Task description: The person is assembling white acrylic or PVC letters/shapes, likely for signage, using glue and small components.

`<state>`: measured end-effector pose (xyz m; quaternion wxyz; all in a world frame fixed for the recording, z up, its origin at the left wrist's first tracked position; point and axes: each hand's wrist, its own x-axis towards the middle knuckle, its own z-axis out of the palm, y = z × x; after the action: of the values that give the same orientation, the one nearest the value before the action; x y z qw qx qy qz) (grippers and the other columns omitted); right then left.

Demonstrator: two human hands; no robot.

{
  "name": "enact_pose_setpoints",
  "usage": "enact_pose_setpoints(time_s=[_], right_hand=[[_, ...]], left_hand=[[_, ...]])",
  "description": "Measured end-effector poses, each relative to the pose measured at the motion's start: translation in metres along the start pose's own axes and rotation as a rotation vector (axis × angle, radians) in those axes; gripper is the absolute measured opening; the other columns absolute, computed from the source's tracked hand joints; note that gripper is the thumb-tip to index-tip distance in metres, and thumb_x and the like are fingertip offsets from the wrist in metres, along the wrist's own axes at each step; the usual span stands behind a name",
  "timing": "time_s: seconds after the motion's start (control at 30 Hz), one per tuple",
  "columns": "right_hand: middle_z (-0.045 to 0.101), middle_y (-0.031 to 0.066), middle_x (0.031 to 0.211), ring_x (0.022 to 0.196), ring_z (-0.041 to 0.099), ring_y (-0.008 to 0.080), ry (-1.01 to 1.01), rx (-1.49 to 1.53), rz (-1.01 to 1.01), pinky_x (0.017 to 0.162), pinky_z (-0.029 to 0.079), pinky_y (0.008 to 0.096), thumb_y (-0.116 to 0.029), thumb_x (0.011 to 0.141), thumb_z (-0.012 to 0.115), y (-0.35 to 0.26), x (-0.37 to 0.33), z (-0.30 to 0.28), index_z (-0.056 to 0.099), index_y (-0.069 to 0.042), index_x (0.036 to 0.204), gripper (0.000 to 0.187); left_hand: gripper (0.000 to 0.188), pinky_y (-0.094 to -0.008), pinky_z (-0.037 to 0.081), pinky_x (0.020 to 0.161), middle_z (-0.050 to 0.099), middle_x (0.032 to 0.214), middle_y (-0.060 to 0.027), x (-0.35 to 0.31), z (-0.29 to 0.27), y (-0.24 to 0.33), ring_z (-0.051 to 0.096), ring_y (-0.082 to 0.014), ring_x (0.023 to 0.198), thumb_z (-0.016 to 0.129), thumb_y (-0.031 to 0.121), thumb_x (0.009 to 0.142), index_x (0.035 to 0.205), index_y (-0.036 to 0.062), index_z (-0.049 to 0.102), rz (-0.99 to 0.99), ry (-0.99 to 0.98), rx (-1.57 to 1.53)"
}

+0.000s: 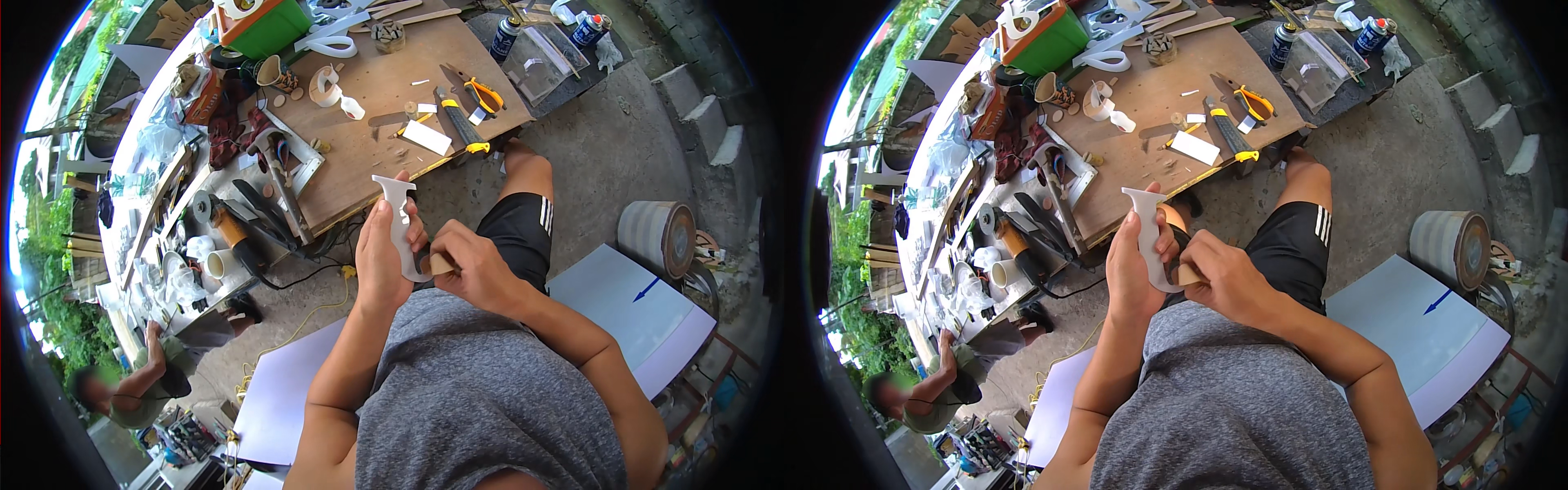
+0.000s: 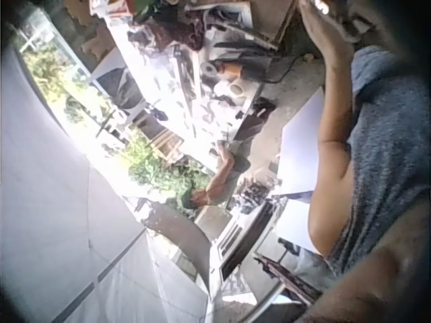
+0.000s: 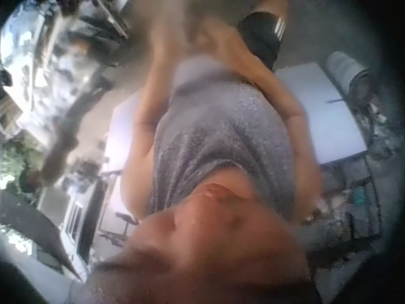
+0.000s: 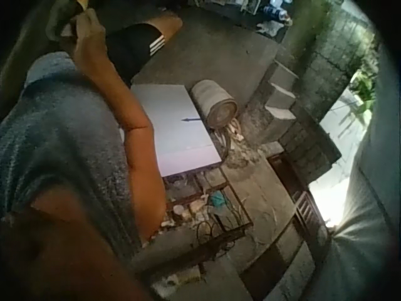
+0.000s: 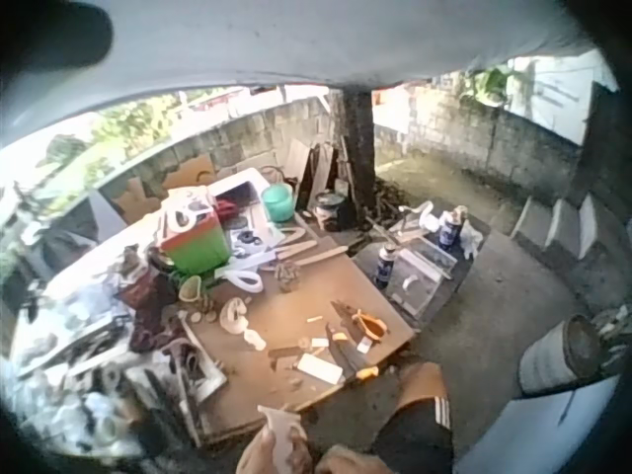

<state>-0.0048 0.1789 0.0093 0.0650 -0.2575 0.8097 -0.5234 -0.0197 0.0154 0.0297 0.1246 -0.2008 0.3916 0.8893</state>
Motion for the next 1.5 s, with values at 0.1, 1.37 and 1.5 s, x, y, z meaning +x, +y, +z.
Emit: enact_pose_setpoints(time_s=[0.1, 1.37, 1.5], right_hand=[[0.058, 0.0087, 0.091, 0.075, 0.064, 0.0197, 0.017, 0.241, 0.181, 0.062, 0.05, 0.0302, 0.0, 0.079, 0.071, -0.006, 0.003, -0.006, 0.059, -0.002, 0.1, 0.024], [0.071, 0.0099, 0.095, 0.089, 0.071, 0.0171, 0.03, 0.333, 0.164, 0.074, 0.056, 0.0286, 0.005, 0.083, 0.073, -0.005, -0.004, -0.006, 0.062, -0.002, 0.101, 0.022], [0.07, 0.0114, 0.093, 0.087, 0.072, 0.0204, 0.033, 0.301, 0.147, 0.074, 0.056, 0.0291, 0.004, 0.08, 0.075, -0.002, -0.007, -0.006, 0.062, -0.002, 0.101, 0.025]], left_hand=[[0.054, -0.0253, 0.038, 0.064, 0.049, 0.1, -0.0038, 0.0, 0.002, 0.004, 0.043, -0.0096, 0.072, 0.039, 0.03, 0.106, 0.149, -0.0024, 0.035, 0.051, -0.039, -0.054], [0.057, -0.0221, 0.038, 0.068, 0.049, 0.101, -0.0043, -0.024, 0.012, 0.002, 0.043, -0.0077, 0.076, 0.034, 0.031, 0.108, 0.149, -0.0089, 0.035, 0.402, -0.232, 0.368], [0.057, -0.0221, 0.038, 0.068, 0.048, 0.101, -0.004, -0.025, 0.013, 0.002, 0.043, -0.0077, 0.076, 0.034, 0.031, 0.108, 0.148, -0.0093, 0.036, 0.408, -0.239, 0.381]])
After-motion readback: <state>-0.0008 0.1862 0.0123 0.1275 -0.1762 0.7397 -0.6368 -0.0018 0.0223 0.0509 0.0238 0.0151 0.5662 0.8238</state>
